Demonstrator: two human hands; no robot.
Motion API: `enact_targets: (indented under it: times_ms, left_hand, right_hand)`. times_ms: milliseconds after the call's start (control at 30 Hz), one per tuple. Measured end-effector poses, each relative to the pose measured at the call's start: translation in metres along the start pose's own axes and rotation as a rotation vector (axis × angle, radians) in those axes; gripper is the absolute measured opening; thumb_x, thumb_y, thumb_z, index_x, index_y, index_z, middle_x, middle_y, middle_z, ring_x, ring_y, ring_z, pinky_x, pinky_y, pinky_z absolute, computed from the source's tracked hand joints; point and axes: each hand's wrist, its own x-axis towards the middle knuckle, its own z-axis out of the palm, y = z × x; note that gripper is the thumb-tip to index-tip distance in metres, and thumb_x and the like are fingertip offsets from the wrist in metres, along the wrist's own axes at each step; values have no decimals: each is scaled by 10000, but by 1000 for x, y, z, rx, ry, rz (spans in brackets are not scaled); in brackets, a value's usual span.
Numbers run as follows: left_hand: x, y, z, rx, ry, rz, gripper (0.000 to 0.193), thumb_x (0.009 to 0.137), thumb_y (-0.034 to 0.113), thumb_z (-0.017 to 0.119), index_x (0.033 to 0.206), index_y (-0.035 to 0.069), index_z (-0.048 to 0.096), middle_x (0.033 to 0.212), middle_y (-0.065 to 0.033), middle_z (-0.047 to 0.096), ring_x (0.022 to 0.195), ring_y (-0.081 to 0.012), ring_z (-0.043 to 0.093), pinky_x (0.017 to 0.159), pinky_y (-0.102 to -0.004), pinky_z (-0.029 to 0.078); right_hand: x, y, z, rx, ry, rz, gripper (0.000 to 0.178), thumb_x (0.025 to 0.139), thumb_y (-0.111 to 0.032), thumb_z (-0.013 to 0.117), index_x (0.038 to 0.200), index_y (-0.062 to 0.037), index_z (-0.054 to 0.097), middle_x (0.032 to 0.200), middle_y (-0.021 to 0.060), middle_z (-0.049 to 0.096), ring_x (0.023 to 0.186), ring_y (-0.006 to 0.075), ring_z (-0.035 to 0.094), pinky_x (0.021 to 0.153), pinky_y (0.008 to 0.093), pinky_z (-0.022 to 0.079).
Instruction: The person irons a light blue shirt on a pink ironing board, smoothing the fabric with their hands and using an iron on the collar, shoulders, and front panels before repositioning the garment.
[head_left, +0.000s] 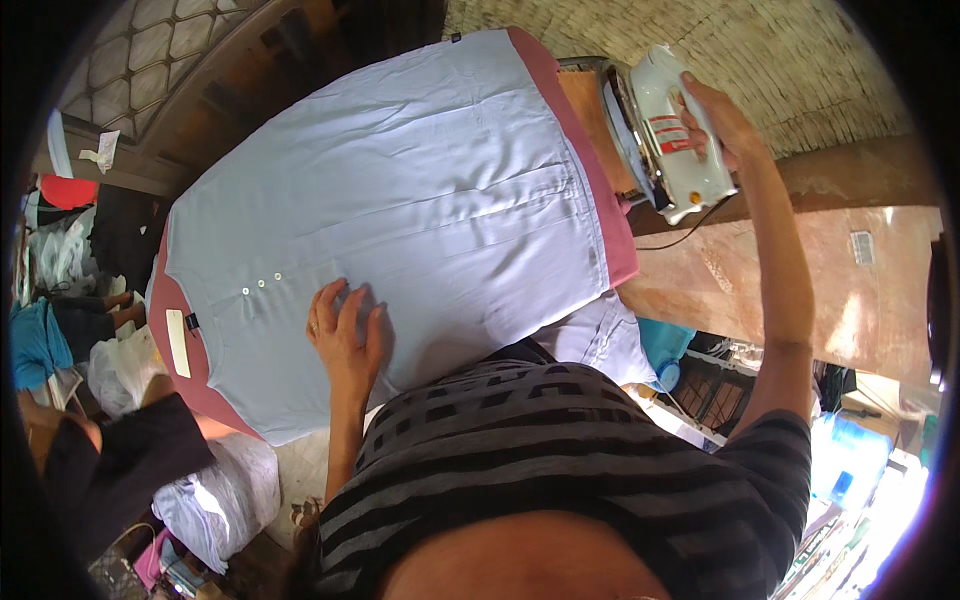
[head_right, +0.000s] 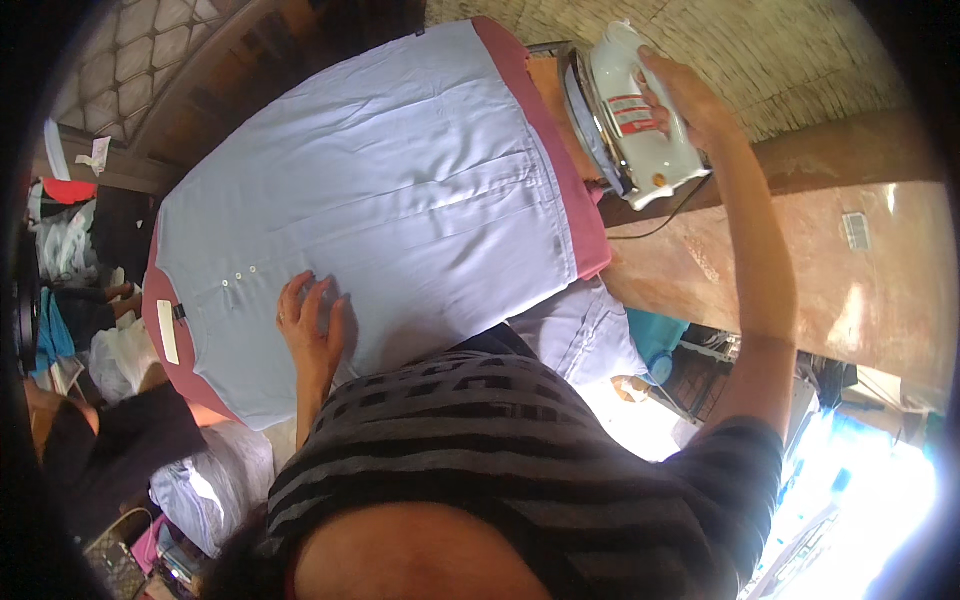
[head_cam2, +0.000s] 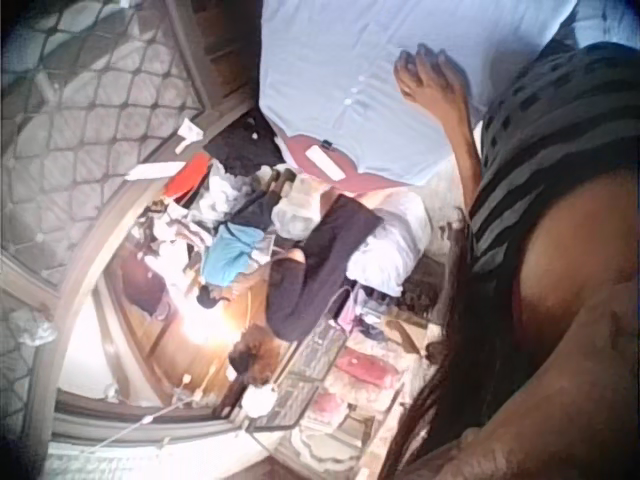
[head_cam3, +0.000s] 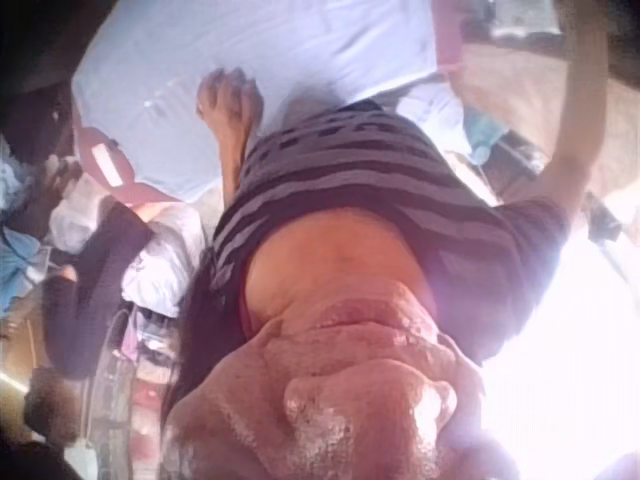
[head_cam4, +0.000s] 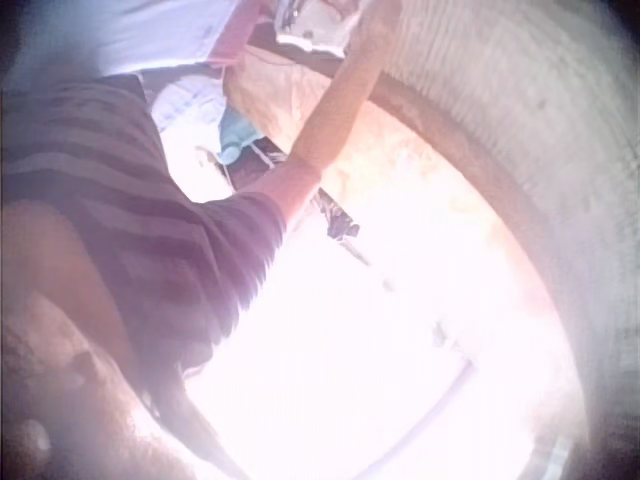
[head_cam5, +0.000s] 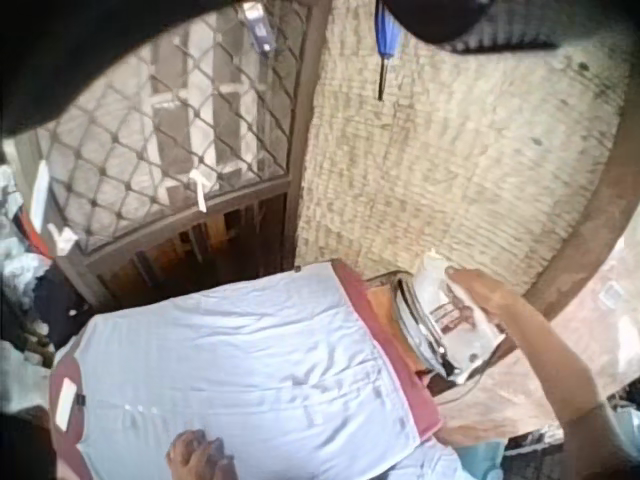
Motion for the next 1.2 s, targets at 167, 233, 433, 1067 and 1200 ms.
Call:
enact_targets:
  times_ms: [167, 233, 433, 1067, 1200]
  left_hand:
    - [-24, 24, 3, 46, 30, -140, 308, 828, 148, 715, 1129, 110, 664, 1288, -119, 546, 1220, -357, 484, 1008, -483, 364]
    - [-38, 29, 3, 97, 50, -200, 294, 830, 136, 712, 1118, 100, 666, 1272, -140, 550, 1192, -368, 495, 967, -485, 400]
    - [-92, 39, -2, 187, 143, -388, 316, 826, 104, 720, 1136, 94, 658, 1259, -146, 549, 1164, -352, 503, 959, -453, 416]
    - [-152, 55, 17, -1682, 538, -1441, 171, 919, 119, 701, 811, 97, 570, 811, -50, 652, 761, -172, 658, 680, -294, 536]
    - [-156, 36, -2, -1806, 342, -1535, 205, 915, 106, 696, 778, 111, 544, 856, -33, 643, 867, -180, 655, 703, -300, 525]
  right_hand:
    - [63, 40, -2, 86, -63, -56, 366, 984, -450, 549, 908, -94, 512, 628, -11, 473, 433, 85, 378, 394, 247, 330]
    - [74, 52, -5, 55, -41, -63, 372, 984, -456, 545, 907, -93, 513, 626, -8, 472, 430, 90, 380, 393, 258, 331]
    - [111, 95, -5, 33, 28, -127, 416, 953, -469, 580, 1024, -61, 613, 723, 20, 551, 556, 109, 496, 480, 290, 422]
    - [83, 64, 147, -785, 247, -1048, 556, 923, -293, 676, 1359, -3, 489, 1342, 223, 492, 1237, 377, 477, 1053, 451, 391]
    - [95, 38, 267, -699, 52, -1247, 508, 872, -198, 701, 1316, -24, 525, 1323, 202, 525, 1254, 365, 474, 1073, 439, 372]
